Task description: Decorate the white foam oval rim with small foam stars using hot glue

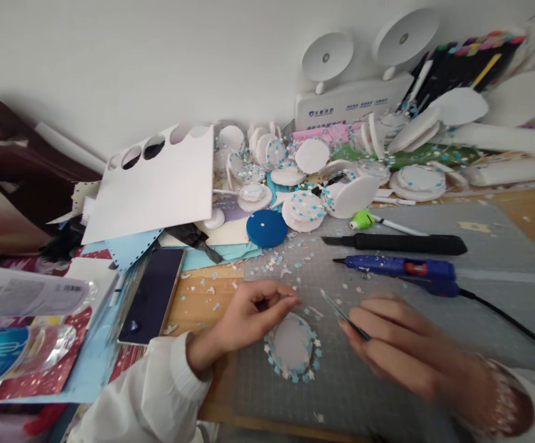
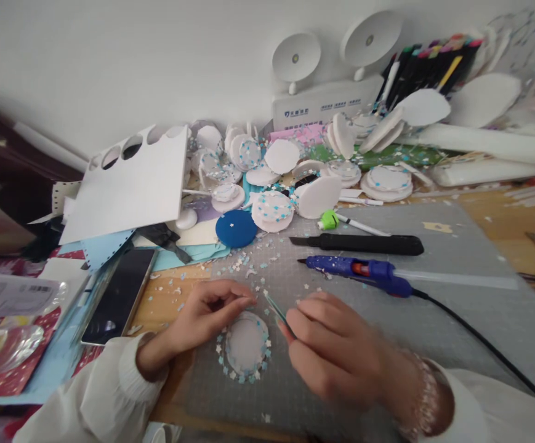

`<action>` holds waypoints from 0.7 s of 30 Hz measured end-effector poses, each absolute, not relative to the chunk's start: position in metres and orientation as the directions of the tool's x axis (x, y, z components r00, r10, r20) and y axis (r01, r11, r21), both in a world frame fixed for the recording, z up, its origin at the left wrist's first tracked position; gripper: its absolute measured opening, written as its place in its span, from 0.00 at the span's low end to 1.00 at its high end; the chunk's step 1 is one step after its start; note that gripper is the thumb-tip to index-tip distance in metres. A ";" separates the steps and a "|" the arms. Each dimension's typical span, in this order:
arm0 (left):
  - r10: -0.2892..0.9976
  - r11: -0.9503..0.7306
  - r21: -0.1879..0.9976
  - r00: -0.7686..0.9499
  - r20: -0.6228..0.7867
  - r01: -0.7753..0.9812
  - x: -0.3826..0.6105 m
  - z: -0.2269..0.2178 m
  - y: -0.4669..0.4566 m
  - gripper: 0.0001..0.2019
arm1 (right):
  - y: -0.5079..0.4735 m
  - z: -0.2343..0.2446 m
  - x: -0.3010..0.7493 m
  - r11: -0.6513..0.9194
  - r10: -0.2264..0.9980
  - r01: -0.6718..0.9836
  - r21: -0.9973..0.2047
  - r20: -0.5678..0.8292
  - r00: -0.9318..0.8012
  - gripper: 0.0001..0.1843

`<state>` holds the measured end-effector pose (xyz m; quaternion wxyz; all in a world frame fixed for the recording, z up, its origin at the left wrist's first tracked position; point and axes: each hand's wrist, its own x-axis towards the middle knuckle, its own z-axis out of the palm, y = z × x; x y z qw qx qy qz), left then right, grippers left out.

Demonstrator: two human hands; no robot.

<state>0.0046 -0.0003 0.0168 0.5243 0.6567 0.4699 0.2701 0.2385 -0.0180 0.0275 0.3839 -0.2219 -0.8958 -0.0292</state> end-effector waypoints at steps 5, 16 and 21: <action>0.925 -0.158 0.945 0.378 0.040 0.286 0.002 0.024 0.004 0.18 | -0.019 0.038 0.234 0.925 0.251 0.376 0.048 0.667 -0.702 0.13; 0.907 -0.033 0.991 0.421 -0.024 0.129 0.004 0.025 0.003 0.24 | -0.005 0.047 0.190 0.934 0.190 0.340 0.114 0.645 -0.740 0.13; 0.934 0.146 0.989 0.324 -0.151 0.038 0.003 0.017 0.003 0.19 | -0.005 0.042 0.181 0.897 0.291 0.434 0.085 0.626 -0.724 0.13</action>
